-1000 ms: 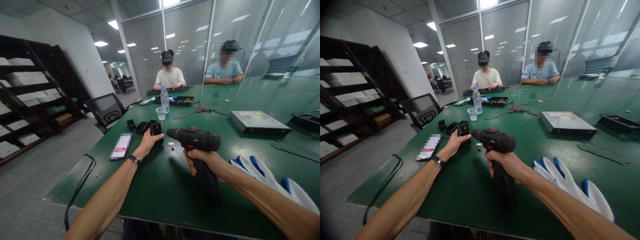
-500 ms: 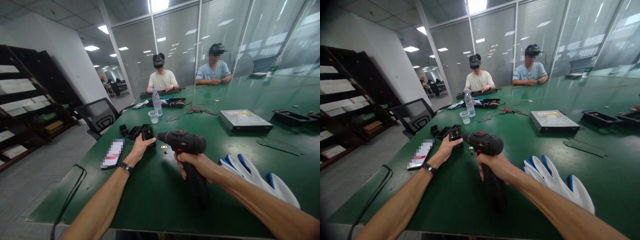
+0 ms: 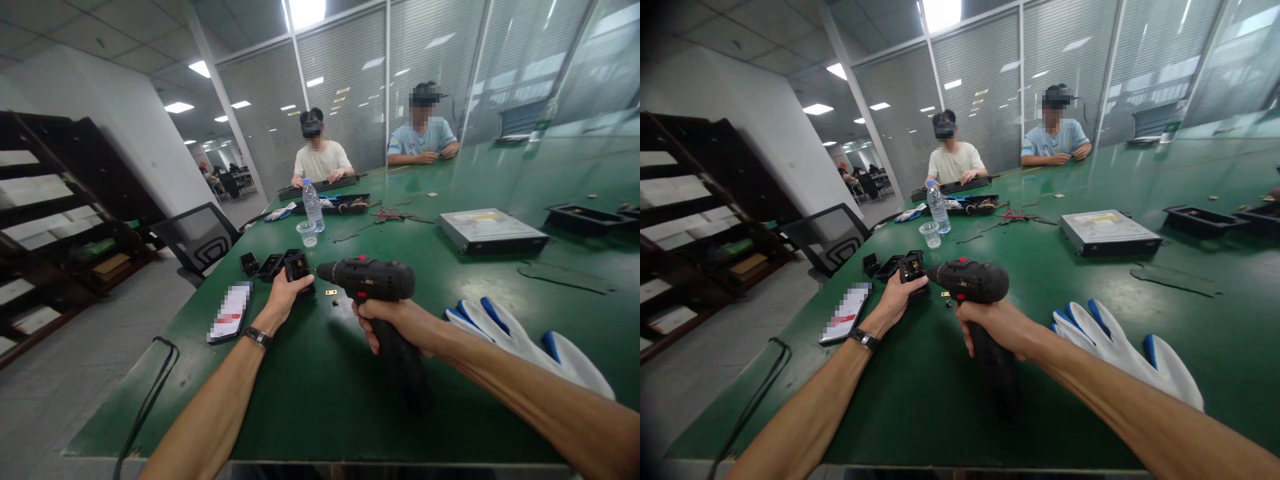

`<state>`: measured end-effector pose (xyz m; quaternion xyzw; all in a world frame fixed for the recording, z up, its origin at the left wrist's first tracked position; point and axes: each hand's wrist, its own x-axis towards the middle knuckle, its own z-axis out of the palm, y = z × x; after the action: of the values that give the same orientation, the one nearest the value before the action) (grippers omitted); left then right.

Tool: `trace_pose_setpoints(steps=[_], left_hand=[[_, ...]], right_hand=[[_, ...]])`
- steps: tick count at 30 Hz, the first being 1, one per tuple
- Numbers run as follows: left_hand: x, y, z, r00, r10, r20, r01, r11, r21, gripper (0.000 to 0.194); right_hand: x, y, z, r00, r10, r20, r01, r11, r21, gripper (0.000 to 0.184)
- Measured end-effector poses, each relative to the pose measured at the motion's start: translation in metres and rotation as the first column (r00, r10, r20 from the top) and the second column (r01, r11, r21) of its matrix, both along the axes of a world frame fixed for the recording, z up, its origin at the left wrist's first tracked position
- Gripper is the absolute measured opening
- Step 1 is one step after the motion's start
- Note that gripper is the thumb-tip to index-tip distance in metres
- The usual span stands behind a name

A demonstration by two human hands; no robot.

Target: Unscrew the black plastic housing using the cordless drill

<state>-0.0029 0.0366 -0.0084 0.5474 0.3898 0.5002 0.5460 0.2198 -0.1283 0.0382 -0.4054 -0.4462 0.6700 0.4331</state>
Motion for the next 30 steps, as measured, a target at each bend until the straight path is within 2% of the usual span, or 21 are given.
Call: trace_pose_setpoints(steps=[6, 18, 30], left_hand=[[0.0016, -0.0038, 0.0041, 1.0, 0.0, -0.006, 0.0, 1.0, 0.013, 0.049], [0.0013, -0.0014, 0.0013, 1.0, 0.01, 0.005, -0.01, 1.0, 0.01, 0.052], [-0.0006, 0.0022, -0.0036, 1.0, -0.012, 0.002, 0.012, 1.0, 0.001, 0.051]], right_hand=[[-0.0002, 0.0001, -0.0012, 1.0, -0.009, 0.008, 0.009, 1.0, -0.004, 0.019], [0.0013, 0.0001, -0.0016, 1.0, -0.002, -0.012, 0.002, 1.0, -0.012, 0.016], [0.0025, -0.0014, -0.0077, 0.999, -0.004, -0.043, 0.002, 0.999, -0.033, 0.021]])
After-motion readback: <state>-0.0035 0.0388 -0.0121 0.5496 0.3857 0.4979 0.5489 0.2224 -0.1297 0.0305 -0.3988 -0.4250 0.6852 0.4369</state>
